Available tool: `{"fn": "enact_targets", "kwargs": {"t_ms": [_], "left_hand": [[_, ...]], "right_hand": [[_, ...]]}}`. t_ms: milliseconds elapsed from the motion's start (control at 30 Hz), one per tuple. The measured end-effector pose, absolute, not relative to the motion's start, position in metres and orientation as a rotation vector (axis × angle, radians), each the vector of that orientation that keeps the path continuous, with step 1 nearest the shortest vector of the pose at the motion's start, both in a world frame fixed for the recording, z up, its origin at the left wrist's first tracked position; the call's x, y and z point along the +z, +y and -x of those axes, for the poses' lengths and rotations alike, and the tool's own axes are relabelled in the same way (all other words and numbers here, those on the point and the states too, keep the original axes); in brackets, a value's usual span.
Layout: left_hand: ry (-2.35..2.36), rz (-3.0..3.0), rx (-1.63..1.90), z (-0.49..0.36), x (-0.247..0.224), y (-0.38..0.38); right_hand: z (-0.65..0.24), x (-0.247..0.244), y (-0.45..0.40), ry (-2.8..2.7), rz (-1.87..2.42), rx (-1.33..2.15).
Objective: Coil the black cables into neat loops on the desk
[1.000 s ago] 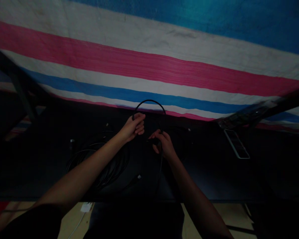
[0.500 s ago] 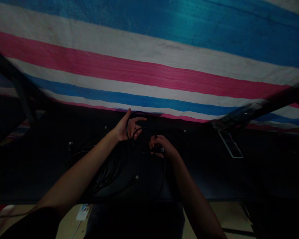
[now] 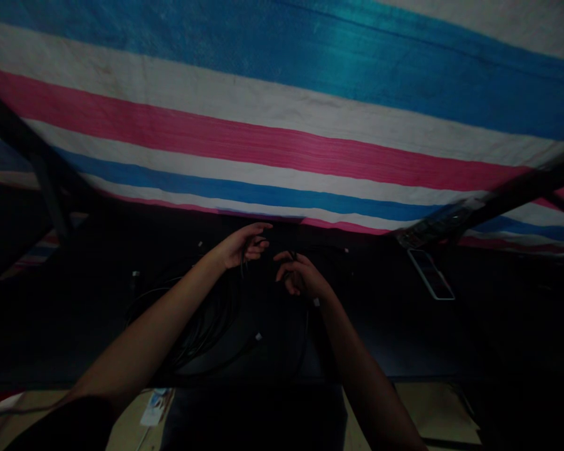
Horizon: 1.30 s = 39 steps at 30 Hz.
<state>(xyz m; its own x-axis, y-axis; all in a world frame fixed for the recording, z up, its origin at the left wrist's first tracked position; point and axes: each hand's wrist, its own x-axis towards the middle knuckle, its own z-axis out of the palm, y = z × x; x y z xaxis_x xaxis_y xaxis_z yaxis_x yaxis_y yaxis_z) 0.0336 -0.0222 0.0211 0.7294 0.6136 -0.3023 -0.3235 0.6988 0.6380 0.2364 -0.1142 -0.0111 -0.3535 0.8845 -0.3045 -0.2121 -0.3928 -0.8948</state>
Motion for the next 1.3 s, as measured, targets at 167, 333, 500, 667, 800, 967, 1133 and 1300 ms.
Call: {"fn": "enact_targets", "kwargs": {"t_ms": [167, 333, 500, 667, 800, 967, 1133, 1300], "left_hand": [[0.543, -0.587, 0.711, -0.041, 0.013, -0.025], [0.553, -0.530, 0.948, -0.043, 0.013, -0.023], [0.531, -0.415, 1.148, -0.038, 0.018, -0.017], [0.503, -0.426, 1.164, -0.036, 0.019, -0.016], [0.501, -0.441, 1.162, -0.035, 0.018, -0.015], [0.502, -0.423, 1.171, -0.034, 0.019, -0.014], [0.487, -0.379, 1.158, -0.036, 0.021, -0.018], [0.497, -0.339, 1.136, -0.034, 0.026, -0.018]], "right_hand": [[-0.235, -0.010, -0.118, -1.053, 0.997, 1.839], [-0.235, -0.007, -0.122, -1.134, 0.839, 1.955], [-0.227, -0.006, -0.126, -1.330, 0.757, 2.016], [-0.221, -0.007, -0.125, -1.361, 0.812, 1.924], [-0.227, -0.006, -0.124, -1.336, 0.816, 2.009], [-0.234, -0.006, -0.129, -1.344, 0.682, 2.545], [-0.229, -0.015, -0.137, -1.248, 0.572, 2.784], [-0.226, -0.018, -0.137, -1.235, 0.772, 2.450]]}}
